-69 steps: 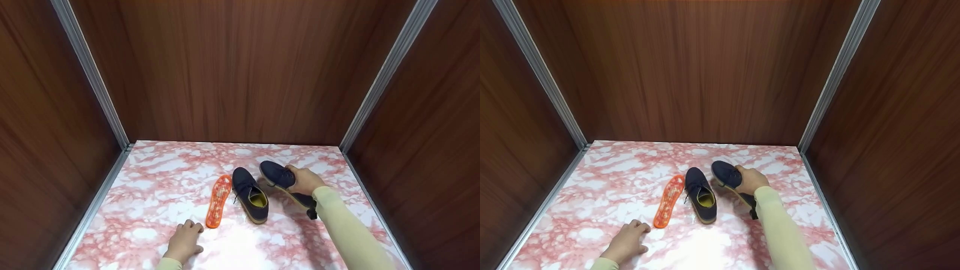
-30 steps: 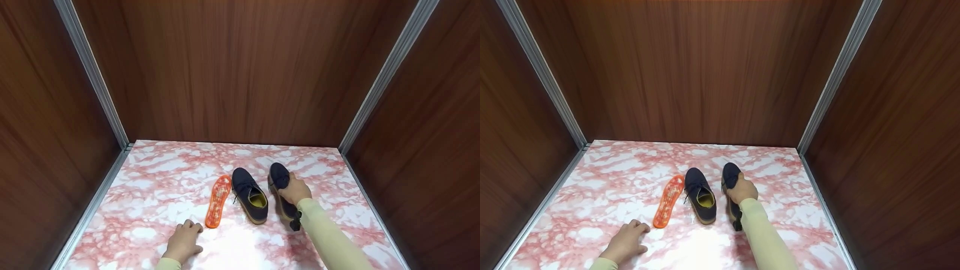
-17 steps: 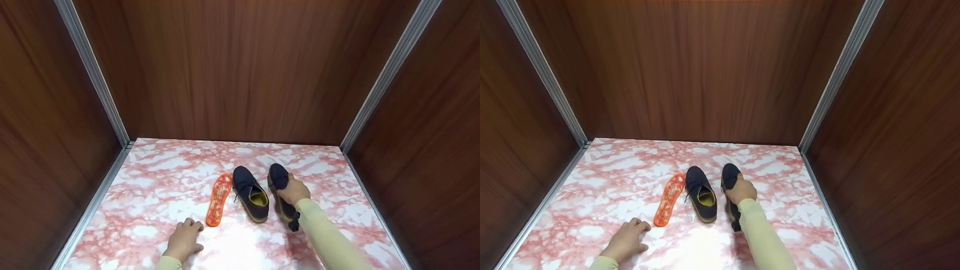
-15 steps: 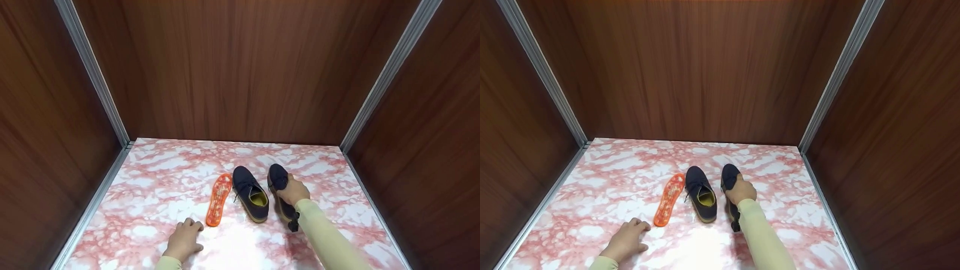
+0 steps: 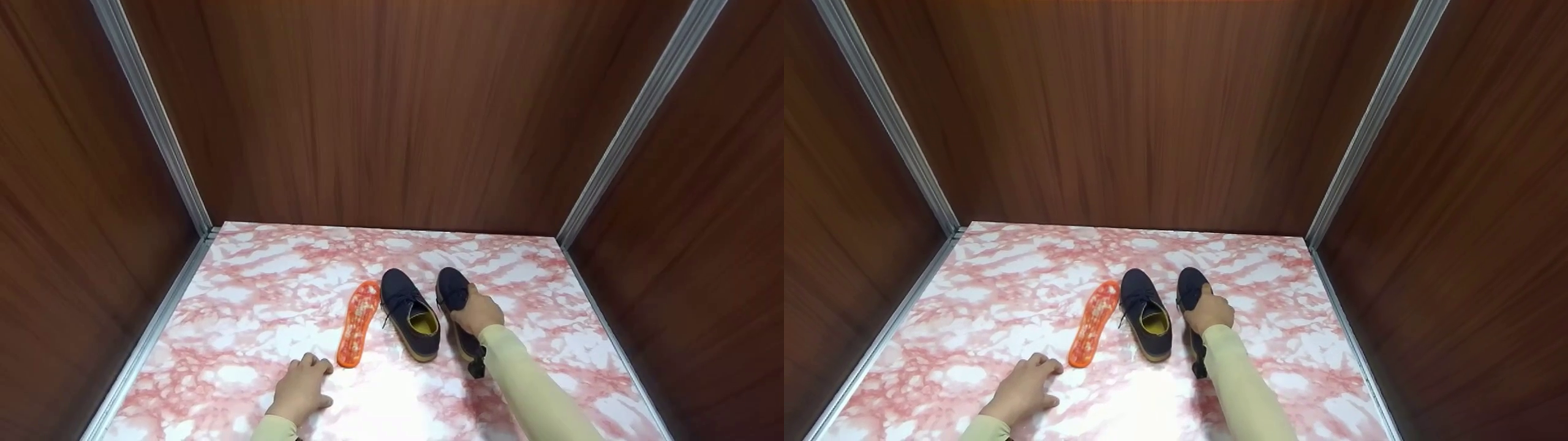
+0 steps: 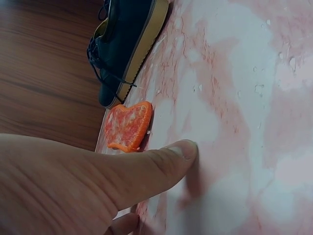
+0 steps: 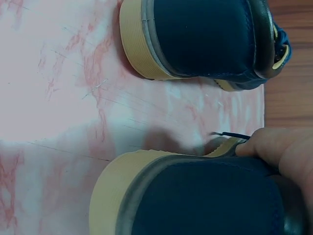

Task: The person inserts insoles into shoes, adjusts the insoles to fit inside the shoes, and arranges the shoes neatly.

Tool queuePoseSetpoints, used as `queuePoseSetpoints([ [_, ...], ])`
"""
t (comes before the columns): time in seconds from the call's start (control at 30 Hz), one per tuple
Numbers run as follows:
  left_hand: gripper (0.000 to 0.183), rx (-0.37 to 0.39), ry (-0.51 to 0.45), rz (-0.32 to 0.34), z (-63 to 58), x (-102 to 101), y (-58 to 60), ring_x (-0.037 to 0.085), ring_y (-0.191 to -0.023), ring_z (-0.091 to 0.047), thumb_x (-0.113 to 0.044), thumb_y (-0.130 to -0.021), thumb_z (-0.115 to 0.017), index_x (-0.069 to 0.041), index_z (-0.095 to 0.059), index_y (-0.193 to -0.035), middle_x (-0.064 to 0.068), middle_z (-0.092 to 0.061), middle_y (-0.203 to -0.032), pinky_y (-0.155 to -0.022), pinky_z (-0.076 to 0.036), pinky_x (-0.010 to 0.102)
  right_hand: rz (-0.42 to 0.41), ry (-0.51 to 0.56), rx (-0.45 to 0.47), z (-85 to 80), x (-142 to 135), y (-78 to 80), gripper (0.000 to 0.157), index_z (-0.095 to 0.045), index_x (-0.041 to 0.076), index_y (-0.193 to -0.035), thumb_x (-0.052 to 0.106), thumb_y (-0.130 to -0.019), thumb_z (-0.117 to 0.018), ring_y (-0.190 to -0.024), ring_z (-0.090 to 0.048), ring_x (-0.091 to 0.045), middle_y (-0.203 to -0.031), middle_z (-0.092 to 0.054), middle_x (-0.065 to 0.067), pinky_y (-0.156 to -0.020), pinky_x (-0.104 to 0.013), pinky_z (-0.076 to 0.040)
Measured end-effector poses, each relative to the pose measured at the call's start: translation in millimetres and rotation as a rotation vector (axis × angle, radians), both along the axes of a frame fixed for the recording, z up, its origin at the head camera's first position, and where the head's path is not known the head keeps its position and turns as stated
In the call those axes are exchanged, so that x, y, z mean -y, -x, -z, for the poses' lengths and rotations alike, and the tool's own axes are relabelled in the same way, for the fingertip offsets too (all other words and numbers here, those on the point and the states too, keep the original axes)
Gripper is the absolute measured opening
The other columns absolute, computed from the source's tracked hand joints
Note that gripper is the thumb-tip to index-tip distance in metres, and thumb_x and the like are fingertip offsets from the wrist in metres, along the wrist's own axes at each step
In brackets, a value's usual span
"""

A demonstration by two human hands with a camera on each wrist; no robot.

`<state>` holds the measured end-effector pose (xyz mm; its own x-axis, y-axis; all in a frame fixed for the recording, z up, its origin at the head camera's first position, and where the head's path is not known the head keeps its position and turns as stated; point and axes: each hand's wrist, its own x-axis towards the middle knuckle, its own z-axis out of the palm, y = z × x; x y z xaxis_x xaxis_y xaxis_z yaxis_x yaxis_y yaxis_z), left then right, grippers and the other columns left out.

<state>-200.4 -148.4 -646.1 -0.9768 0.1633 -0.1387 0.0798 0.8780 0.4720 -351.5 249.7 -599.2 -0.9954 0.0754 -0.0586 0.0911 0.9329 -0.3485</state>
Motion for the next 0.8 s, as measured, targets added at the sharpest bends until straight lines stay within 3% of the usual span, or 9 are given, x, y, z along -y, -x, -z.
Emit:
queuePoseSetpoints([
  [0.5,0.052,0.014,-0.004,-0.005,0.9,0.1,1.1,0.031,-0.107,-0.057,-0.023,-0.079,-0.098,-0.018,-0.074,-0.125,0.007,-0.061,-0.123,-0.069,-0.058,0.052,0.004,0.007,0.023,9.8,-0.3,1.1,0.093,-0.040,0.000,-0.164,0.040,-0.089,-0.078,-0.108,-0.076,-0.050,-0.124,-0.075,-0.036,-0.091,-0.064,-0.062],
  [0.8,0.053,0.007,0.008,-0.006,-0.7,0.4,-1.6,0.032,-0.109,-0.058,-0.024,-0.078,-0.099,-0.017,-0.073,-0.124,0.006,-0.061,-0.123,-0.071,-0.061,0.052,0.023,-0.041,-0.006,21.6,2.9,1.5,0.093,-0.042,0.007,-0.166,0.045,-0.089,-0.079,-0.103,-0.076,-0.051,-0.116,-0.077,-0.035,-0.085,-0.065,-0.062],
])
